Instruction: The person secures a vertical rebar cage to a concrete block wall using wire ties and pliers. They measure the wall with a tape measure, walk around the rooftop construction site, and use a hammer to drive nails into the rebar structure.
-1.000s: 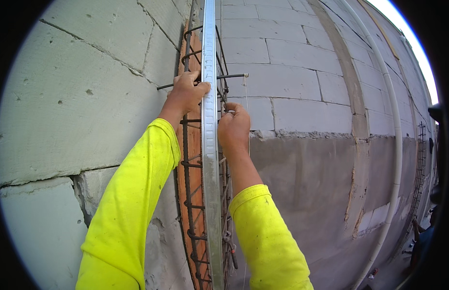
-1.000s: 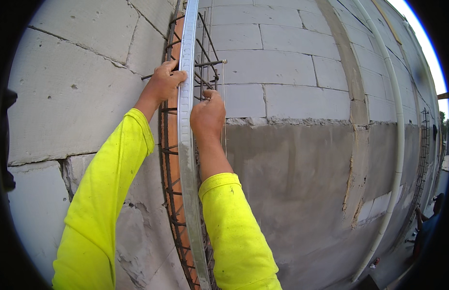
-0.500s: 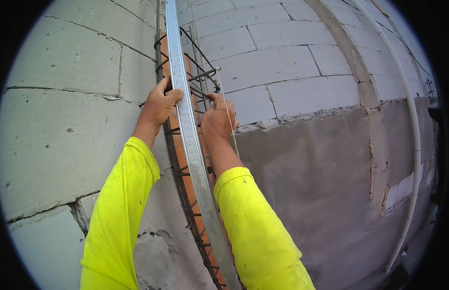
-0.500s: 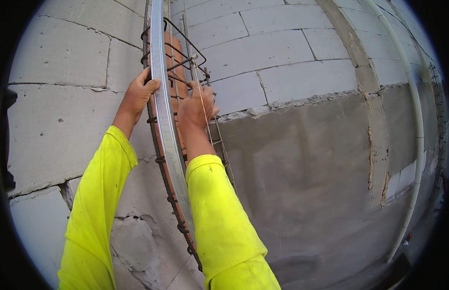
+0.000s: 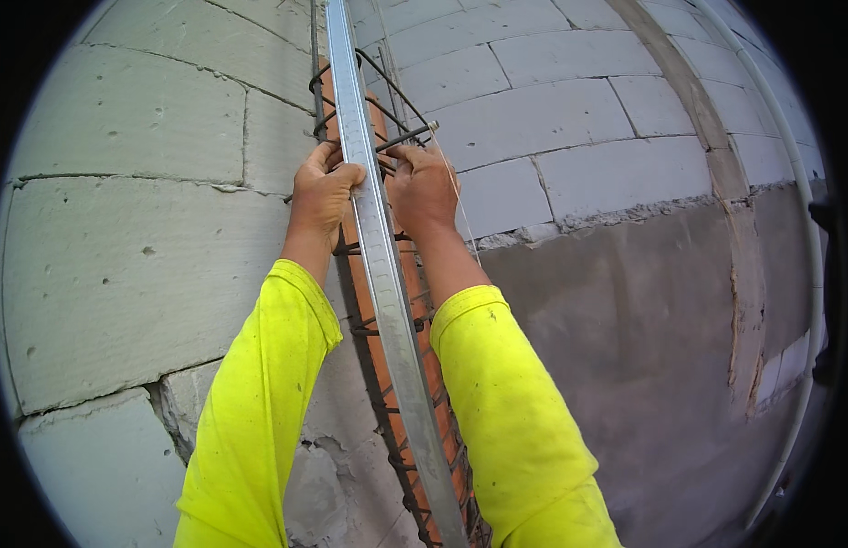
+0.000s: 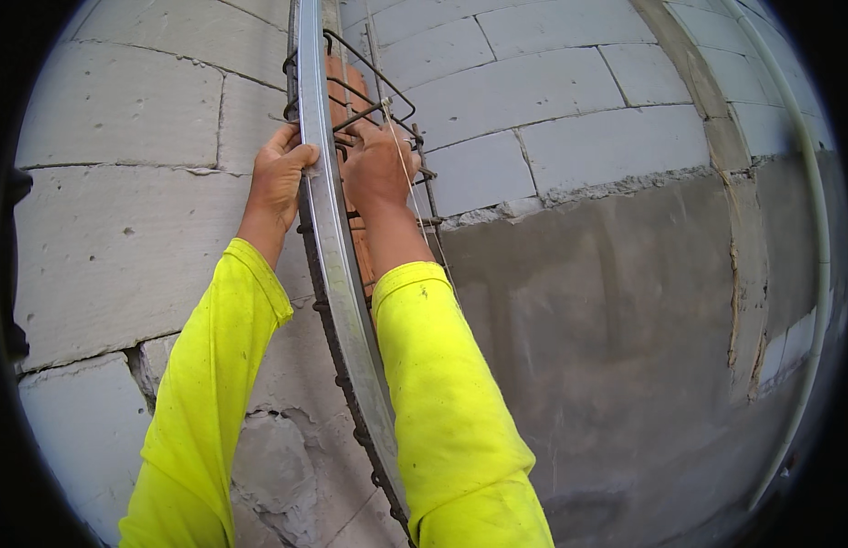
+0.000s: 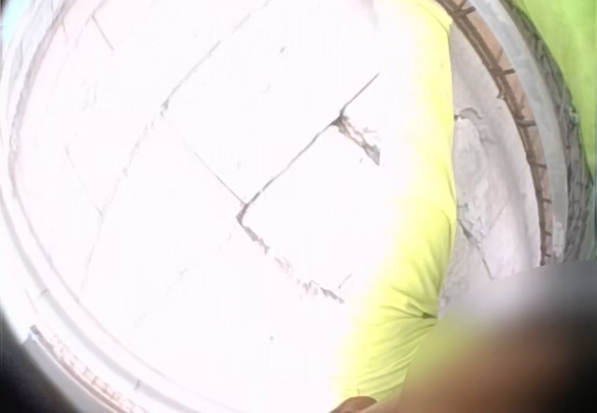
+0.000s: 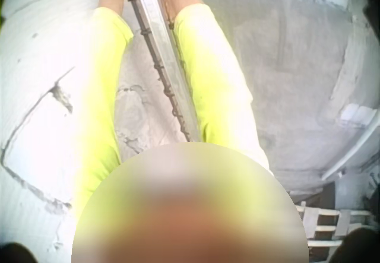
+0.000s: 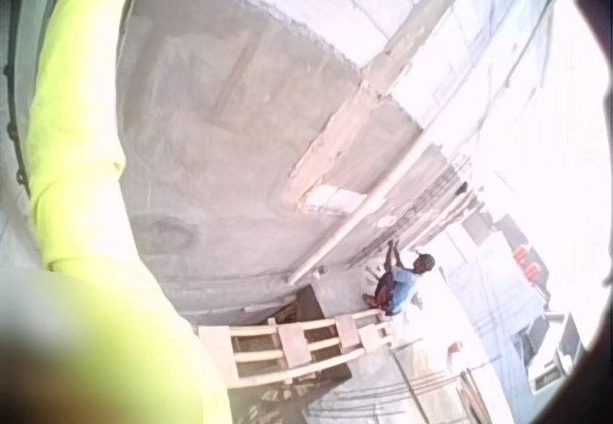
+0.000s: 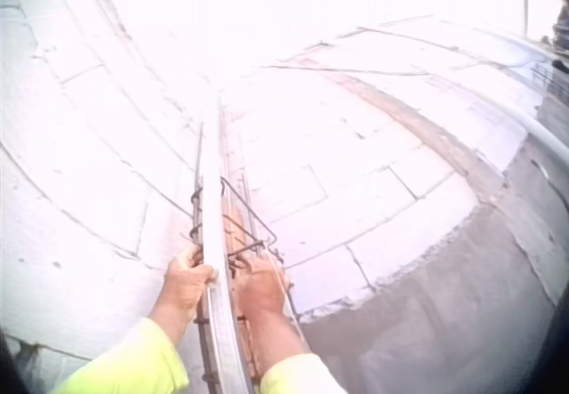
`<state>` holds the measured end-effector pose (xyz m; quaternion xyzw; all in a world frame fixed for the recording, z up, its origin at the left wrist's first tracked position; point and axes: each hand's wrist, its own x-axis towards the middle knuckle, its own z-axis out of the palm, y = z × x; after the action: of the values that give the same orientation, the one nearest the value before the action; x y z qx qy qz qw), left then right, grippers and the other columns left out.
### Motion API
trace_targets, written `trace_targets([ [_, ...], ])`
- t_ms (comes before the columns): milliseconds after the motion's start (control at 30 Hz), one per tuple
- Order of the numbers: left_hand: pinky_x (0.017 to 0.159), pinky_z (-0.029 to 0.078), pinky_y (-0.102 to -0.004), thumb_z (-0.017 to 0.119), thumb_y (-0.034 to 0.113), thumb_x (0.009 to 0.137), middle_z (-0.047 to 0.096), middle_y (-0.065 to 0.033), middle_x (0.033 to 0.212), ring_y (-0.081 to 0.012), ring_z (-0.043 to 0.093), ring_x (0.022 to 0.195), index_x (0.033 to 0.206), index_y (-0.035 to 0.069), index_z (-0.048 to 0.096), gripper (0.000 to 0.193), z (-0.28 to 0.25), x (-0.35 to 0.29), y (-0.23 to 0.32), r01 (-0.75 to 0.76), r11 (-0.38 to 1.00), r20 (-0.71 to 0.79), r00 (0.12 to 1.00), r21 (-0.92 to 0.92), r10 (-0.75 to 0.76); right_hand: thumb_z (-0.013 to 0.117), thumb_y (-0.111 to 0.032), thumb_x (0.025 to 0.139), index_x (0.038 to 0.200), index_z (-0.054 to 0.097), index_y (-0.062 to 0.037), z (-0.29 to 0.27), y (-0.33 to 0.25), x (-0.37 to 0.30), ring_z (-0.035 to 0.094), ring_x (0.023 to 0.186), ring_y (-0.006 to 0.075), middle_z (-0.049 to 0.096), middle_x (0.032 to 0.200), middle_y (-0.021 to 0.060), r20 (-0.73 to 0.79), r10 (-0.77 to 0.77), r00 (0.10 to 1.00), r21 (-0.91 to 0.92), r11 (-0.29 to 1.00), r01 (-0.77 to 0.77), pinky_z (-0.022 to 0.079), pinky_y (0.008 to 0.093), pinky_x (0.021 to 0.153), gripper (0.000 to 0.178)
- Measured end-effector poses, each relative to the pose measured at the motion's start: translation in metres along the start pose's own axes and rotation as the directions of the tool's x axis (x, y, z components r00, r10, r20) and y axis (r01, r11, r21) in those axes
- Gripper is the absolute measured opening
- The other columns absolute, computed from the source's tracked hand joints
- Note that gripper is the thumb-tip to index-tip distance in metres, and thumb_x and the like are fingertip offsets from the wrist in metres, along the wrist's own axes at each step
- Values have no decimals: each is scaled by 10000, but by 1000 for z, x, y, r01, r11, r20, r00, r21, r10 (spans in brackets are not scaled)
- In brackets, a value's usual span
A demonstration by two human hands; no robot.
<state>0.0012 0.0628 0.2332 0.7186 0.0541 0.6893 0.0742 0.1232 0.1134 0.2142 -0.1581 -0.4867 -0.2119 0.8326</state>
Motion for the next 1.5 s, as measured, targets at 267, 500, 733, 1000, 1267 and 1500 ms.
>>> trace_targets([
  [267,801,522,-261,632,10,735,613,-127,1074,-169,620,942,1208,-85,502,500,10,6,-14,-71,995,-168,984,-63,60,605,-104,848,898,732,46,-6,-8,8,702,775,322,713,823,216,101,198,975,87,975,-207,544,410,761,202],
  [500,863,519,-286,622,53,751,612,-158,1124,-193,620,992,1212,-75,494,495,17,-1,-16,-159,983,-287,941,93,180,603,-87,860,775,681,22,-4,-31,9,501,544,119,579,644,22,231,471,851,434,733,-524,419,292,503,159],
  [733,960,474,-398,626,122,754,657,-177,1070,-312,587,1087,1105,-68,595,400,26,-10,-16,-246,894,-325,868,374,375,610,-84,878,763,648,-24,-32,-56,7,479,513,91,564,655,1,394,472,789,553,564,-614,354,260,438,135],
  [1000,953,466,-407,642,135,783,680,-182,1075,-341,576,1065,1110,-54,695,381,26,-15,-19,-298,690,-279,755,660,593,611,-81,875,794,670,46,-46,-70,6,545,518,103,620,668,53,460,465,756,541,528,-654,392,256,452,162],
  [1267,949,460,-405,669,57,747,636,-158,1025,-343,539,1077,1136,-32,697,401,26,-17,-17,-347,598,-214,710,723,671,581,-93,891,834,670,34,-65,-84,24,593,551,109,645,706,67,572,386,724,350,683,-641,433,242,469,164],
  [1500,935,461,-400,739,165,764,627,-134,1095,-316,538,1088,1189,-34,683,473,24,-22,-11,-326,420,-104,674,847,732,574,-74,848,748,678,61,-66,-80,51,566,490,148,634,640,110,653,257,713,161,872,-462,432,285,434,198],
])
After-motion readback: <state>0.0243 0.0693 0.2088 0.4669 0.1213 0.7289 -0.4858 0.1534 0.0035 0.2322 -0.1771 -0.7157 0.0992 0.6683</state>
